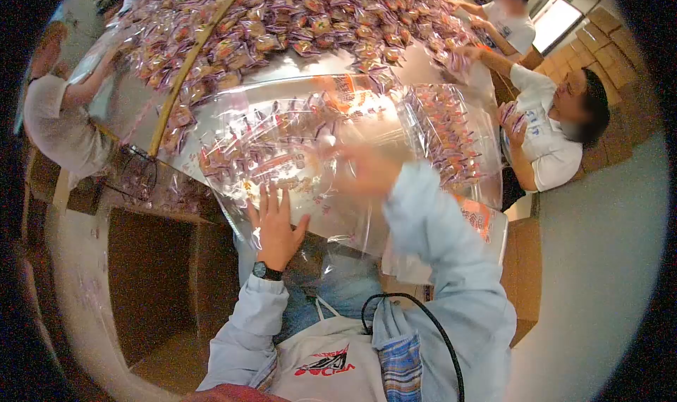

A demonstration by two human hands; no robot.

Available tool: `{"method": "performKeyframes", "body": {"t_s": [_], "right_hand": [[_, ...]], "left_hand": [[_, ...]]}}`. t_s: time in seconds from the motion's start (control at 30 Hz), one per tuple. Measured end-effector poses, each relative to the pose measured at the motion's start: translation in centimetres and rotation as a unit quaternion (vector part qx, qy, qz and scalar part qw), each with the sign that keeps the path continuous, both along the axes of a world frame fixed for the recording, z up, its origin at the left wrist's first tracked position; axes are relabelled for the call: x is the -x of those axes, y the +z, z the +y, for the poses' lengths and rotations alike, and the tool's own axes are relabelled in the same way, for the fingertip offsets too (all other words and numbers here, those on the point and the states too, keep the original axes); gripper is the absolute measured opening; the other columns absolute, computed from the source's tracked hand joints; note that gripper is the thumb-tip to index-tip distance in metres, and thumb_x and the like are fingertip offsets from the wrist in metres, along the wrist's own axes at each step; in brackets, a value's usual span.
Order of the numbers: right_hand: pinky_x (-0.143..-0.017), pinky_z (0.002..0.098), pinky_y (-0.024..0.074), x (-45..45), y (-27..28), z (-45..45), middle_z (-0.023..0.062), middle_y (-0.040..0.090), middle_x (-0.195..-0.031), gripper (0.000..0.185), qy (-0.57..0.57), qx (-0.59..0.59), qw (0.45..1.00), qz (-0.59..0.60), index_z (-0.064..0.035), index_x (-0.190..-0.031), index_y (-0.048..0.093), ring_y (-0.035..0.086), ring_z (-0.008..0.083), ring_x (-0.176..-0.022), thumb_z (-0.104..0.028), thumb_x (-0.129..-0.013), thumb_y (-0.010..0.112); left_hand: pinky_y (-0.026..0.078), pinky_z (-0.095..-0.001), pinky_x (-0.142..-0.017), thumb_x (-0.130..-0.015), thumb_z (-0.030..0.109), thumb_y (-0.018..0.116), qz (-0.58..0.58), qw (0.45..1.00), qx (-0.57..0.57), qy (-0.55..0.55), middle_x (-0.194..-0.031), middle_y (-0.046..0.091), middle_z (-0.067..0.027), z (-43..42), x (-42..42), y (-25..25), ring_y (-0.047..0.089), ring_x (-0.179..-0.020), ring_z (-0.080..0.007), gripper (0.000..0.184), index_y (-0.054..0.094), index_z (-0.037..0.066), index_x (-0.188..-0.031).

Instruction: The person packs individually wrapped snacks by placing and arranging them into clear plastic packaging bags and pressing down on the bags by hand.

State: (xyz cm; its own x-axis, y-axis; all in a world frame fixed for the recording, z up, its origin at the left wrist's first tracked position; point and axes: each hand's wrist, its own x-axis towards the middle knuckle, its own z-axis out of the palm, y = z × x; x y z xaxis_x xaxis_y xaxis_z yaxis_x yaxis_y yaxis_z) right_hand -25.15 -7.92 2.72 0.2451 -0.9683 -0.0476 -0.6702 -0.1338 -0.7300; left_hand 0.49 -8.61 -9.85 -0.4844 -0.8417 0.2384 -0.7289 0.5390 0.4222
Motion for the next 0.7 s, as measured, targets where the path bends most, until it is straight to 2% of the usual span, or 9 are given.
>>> {"method": "performKeyframes", "body": {"t_s": [0.07,0.1,0.17,0.3,0.4,0.5,0.57,0.6,0.7], "right_hand": [[-0.078,0.0349,0.0620,5.4,-2.5,-6.6,0.0106,0.066,-0.117,0.057,-0.240,0.026,0.963,-0.121,-0.0067,-0.140,0.057,0.068,0.0235,-0.103,-0.023,-0.090,0.079],[-0.069,0.0326,0.0630,6.5,-1.1,-8.7,0.0161,0.069,-0.119,0.057,-0.286,0.023,0.953,-0.092,-0.0101,-0.142,0.056,0.072,0.0248,-0.099,-0.022,-0.090,0.077],[-0.075,0.0433,0.0629,10.1,1.3,-12.4,0.0199,0.064,-0.130,0.070,-0.267,-0.070,0.942,-0.191,-0.0141,-0.148,0.048,0.073,0.0314,-0.095,-0.033,-0.088,0.079],[-0.097,0.0579,0.0519,19.3,-7.1,-18.4,0.0233,0.043,-0.152,0.093,-0.299,0.141,0.919,0.216,-0.0188,-0.154,0.041,0.061,0.0437,-0.119,-0.052,-0.078,0.082],[-0.114,0.0589,0.0386,21.3,-11.0,-21.4,0.0220,0.028,-0.163,0.108,-0.373,0.123,0.845,0.363,-0.0221,-0.160,0.033,0.038,0.0485,-0.142,-0.061,-0.073,0.082],[-0.110,0.0650,0.0397,23.6,-15.7,-25.2,0.0210,0.027,-0.163,0.108,-0.415,0.209,0.834,0.296,-0.0251,-0.161,0.030,0.042,0.0500,-0.139,-0.063,-0.073,0.081],[-0.102,0.0675,0.0440,23.2,-15.2,-27.2,0.0218,0.037,-0.156,0.092,-0.436,0.159,0.808,0.364,-0.0301,-0.159,0.034,0.050,0.0484,-0.133,-0.057,-0.082,0.077],[-0.099,0.0672,0.0460,23.0,-13.9,-27.3,0.0218,0.040,-0.153,0.087,-0.422,0.151,0.814,0.368,-0.0318,-0.158,0.035,0.054,0.0477,-0.130,-0.055,-0.084,0.076],[-0.091,0.0634,0.0521,23.5,-13.8,-28.5,0.0203,0.049,-0.143,0.078,-0.406,0.150,0.812,0.392,-0.0363,-0.155,0.037,0.063,0.0448,-0.118,-0.049,-0.088,0.074]], "left_hand": [[0.016,-0.0681,-0.120,-0.092,0.044,0.069,0.027,0.999,0.006,-0.044,-0.156,0.043,-0.0248,0.2,1.9,-0.2,0.033,-0.150,-0.0424,0.067,0.055,0.007,-0.146],[0.015,-0.0682,-0.120,-0.092,0.044,0.069,0.041,0.997,0.012,-0.063,-0.156,0.043,-0.0253,-0.2,2.8,-0.3,0.033,-0.150,-0.0423,0.067,0.055,0.008,-0.146],[0.016,-0.0693,-0.119,-0.092,0.046,0.068,0.016,0.997,0.039,-0.067,-0.157,0.042,-0.0259,-0.3,2.9,-1.1,0.032,-0.150,-0.0424,0.067,0.054,0.012,-0.149],[0.014,-0.0703,-0.120,-0.090,0.041,0.071,-0.064,0.991,-0.087,-0.083,-0.161,0.035,-0.0261,1.1,2.0,2.7,0.029,-0.151,-0.0435,0.079,0.041,0.009,-0.156],[0.014,-0.0696,-0.120,-0.088,0.033,0.076,-0.077,0.979,-0.151,-0.112,-0.161,0.033,-0.0273,2.1,0.7,4.0,0.029,-0.151,-0.0449,0.092,0.028,0.001,-0.159],[0.022,-0.0638,-0.120,-0.084,0.023,0.081,-0.014,0.981,-0.152,-0.115,-0.159,0.033,-0.0308,3.5,-1.6,3.5,0.032,-0.149,-0.0468,0.101,0.020,-0.006,-0.159],[0.028,-0.0580,-0.120,-0.081,0.018,0.084,0.078,0.985,-0.121,-0.095,-0.157,0.034,-0.0333,4.2,-2.8,2.9,0.035,-0.147,-0.0479,0.104,0.019,-0.009,-0.157],[0.037,-0.0495,-0.116,-0.079,0.015,0.085,0.075,0.982,-0.164,-0.049,-0.153,0.038,-0.0346,4.7,-3.1,3.4,0.044,-0.139,-0.0480,0.103,0.022,-0.008,-0.157],[0.045,-0.0461,-0.108,-0.080,0.013,0.083,0.145,0.974,-0.167,-0.057,-0.145,0.049,-0.0297,5.5,-3.8,3.5,0.055,-0.128,-0.0417,0.086,0.036,-0.008,-0.150]]}}
